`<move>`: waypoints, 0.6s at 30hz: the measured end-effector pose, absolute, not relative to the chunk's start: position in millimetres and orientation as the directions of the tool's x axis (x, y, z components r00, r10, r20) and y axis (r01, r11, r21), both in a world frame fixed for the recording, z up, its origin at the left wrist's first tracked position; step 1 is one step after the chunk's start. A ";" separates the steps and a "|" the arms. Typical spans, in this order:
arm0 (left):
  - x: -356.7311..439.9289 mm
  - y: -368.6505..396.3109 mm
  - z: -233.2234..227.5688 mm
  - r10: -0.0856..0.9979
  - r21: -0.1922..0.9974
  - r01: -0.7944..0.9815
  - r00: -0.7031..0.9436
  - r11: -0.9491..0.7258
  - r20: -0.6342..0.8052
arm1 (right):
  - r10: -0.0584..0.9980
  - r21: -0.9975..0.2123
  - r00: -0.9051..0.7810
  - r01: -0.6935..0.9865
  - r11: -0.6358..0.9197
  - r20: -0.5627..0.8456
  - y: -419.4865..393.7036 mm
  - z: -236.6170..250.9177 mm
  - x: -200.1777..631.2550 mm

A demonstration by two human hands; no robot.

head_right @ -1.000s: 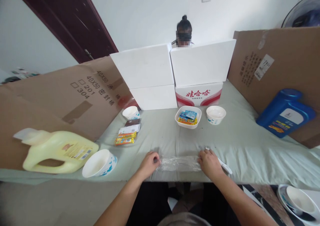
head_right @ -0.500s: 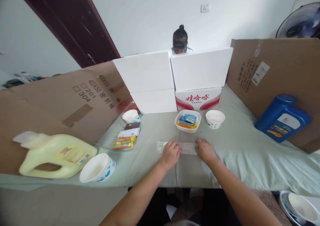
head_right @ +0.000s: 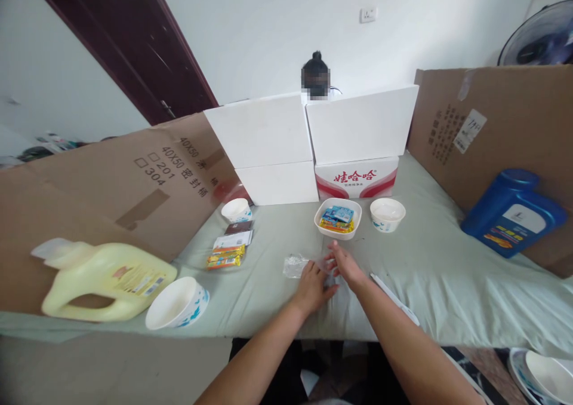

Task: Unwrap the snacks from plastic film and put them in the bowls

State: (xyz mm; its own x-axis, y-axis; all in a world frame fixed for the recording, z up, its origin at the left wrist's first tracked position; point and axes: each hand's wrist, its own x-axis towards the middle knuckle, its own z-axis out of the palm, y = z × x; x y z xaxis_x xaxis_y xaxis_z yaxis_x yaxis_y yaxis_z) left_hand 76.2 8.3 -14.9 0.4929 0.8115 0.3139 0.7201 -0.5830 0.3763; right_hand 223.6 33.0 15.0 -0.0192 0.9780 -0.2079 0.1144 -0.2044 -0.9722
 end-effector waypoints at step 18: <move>42.3 21.3 -17.0 0.956 0.784 0.620 -0.246 0.029 0.160 | 0.997 -0.862 -0.069 0.502 0.068 0.039 12.3 -13.3 215.5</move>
State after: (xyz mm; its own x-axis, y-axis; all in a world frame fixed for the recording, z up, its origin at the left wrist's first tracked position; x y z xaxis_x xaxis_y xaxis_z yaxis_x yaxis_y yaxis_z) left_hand 42.3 21.3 -17.0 -0.2464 0.9559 0.1597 0.6200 0.0289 0.7840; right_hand 215.5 12.3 -13.3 -0.0690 0.9969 0.0390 0.5016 0.0685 -0.8624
